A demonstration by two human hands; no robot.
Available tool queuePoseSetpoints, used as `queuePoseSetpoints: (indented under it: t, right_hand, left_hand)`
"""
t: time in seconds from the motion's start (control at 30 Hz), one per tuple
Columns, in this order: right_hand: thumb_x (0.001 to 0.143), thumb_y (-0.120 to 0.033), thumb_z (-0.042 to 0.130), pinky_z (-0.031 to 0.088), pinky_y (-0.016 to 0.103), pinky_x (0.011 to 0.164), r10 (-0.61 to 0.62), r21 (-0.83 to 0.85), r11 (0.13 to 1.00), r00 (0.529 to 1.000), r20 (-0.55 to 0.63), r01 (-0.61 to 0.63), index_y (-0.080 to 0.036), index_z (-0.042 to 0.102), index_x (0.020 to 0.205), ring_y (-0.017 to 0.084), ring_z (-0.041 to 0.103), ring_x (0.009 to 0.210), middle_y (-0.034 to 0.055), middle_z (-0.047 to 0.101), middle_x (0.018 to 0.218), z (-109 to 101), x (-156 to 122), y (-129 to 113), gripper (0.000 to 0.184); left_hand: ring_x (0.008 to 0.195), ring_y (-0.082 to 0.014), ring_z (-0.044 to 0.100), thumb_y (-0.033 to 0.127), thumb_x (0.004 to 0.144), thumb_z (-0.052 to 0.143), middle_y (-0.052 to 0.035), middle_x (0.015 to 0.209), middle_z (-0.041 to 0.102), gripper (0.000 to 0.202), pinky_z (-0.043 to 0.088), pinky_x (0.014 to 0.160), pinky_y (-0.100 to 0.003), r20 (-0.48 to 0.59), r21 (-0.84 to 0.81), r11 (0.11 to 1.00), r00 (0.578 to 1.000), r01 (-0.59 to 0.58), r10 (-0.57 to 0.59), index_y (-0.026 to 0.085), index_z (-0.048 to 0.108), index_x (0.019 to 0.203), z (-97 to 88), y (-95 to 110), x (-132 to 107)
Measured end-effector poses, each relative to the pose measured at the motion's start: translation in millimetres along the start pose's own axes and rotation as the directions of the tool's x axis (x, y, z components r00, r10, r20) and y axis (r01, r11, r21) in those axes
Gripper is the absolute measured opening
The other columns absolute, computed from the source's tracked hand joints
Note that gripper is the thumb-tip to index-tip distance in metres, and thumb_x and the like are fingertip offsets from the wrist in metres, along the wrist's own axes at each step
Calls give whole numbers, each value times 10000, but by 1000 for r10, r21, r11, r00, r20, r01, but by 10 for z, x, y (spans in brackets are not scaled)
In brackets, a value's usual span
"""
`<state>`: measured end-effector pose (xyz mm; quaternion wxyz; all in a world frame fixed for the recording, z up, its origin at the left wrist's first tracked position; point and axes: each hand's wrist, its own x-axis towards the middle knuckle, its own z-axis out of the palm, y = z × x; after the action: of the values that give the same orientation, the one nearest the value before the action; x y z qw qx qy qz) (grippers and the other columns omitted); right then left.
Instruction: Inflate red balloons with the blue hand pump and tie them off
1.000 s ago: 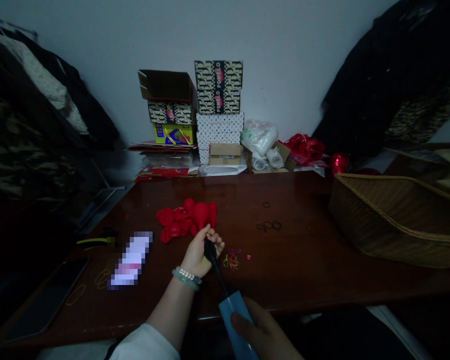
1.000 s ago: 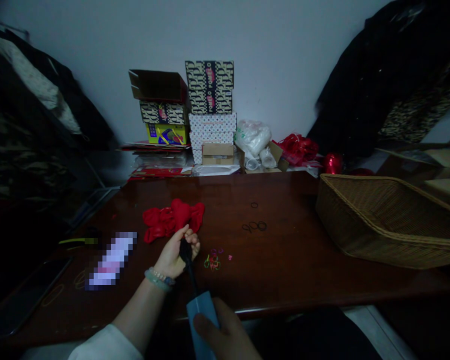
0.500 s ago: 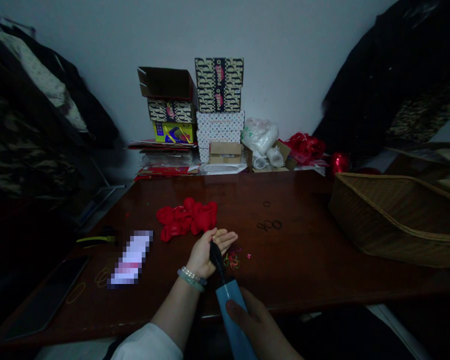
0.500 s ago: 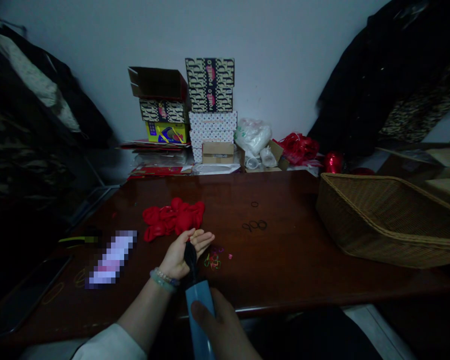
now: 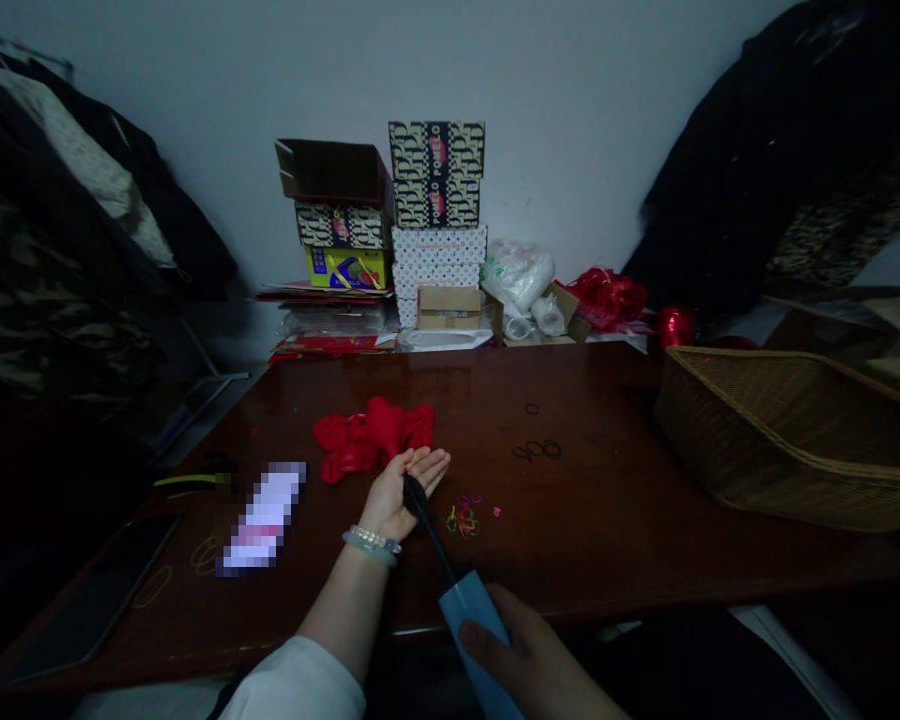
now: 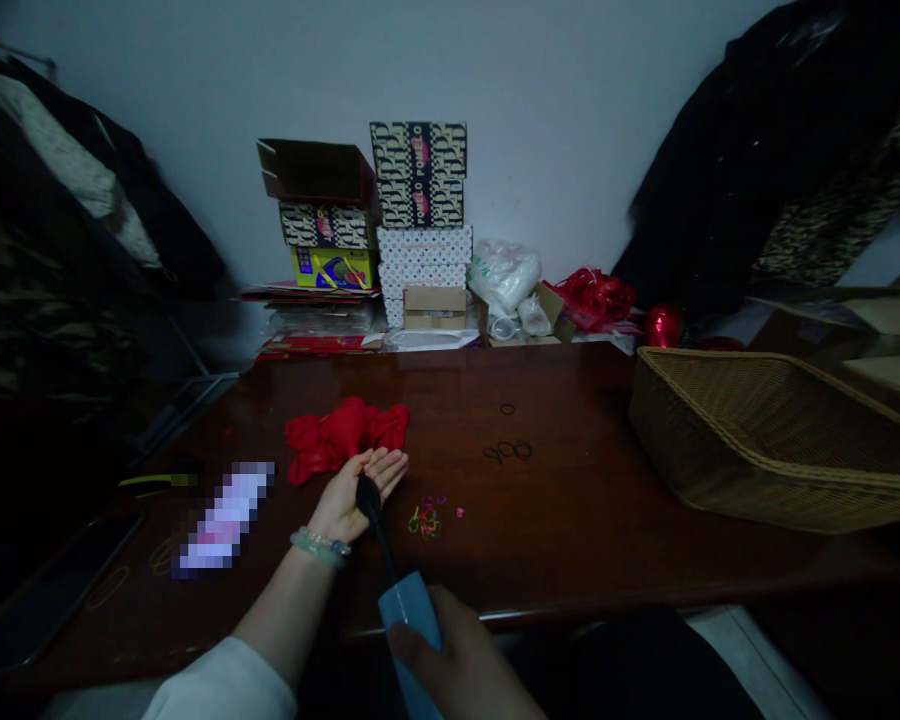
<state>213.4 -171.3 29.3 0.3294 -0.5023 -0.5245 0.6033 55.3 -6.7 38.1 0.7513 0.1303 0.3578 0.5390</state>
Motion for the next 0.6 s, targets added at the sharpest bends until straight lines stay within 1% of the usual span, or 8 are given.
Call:
queuePoseSetpoints:
  t: [0.07,0.13,0.27,0.37,0.5,0.6]
  right_hand:
    - [800,-618,557,437,335,801,5,1,1000,1000,13,-5,-175,624,1026,224,591,905,65,657,964,-35,8,-32,502]
    - [808,-595,561,434,335,798,15,-22,1000,1000,-7,-15,-169,627,1014,225,588,901,65,657,968,-66,35,-48,477]
    - [831,-556,551,432,329,796,-11,-33,999,999,-42,10,-167,627,1014,219,586,897,56,659,972,-126,132,-42,436]
    - [838,-553,545,433,326,781,-26,-45,999,998,-54,23,-159,627,999,220,585,891,55,659,958,-162,209,-19,433]
    - [836,-574,537,431,334,793,-45,-68,997,997,-61,41,-152,623,1005,231,588,912,65,663,975,-176,274,20,463]
    - [834,-587,536,427,344,835,-53,-42,998,997,-63,51,-156,614,1036,237,591,952,69,664,1011,-166,296,43,483]
  left_hand:
    - [941,-262,691,183,900,432,-190,942,701,136,539,861,-363,10,-3,1000,1000,-7,7,111,548,908,4,-32,0]
    - [973,-264,681,191,898,435,-199,1000,693,148,534,870,-360,37,5,1000,999,0,0,108,551,937,16,-87,-11]
    - [1041,-267,653,188,887,431,-233,1118,657,252,503,918,-342,116,52,997,991,65,-71,64,561,1063,58,-234,-56]
    - [1071,-266,637,195,888,423,-252,1157,635,317,477,952,-333,157,65,994,982,93,-102,36,558,1127,74,-333,-77]
    - [1071,-268,638,216,905,414,-251,1153,635,314,473,956,-353,154,54,991,979,126,-133,50,567,1123,79,-415,-73]
    - [1018,-268,662,249,924,438,-233,1072,663,261,489,927,-352,100,53,993,989,105,-110,69,579,1048,110,-454,-55]
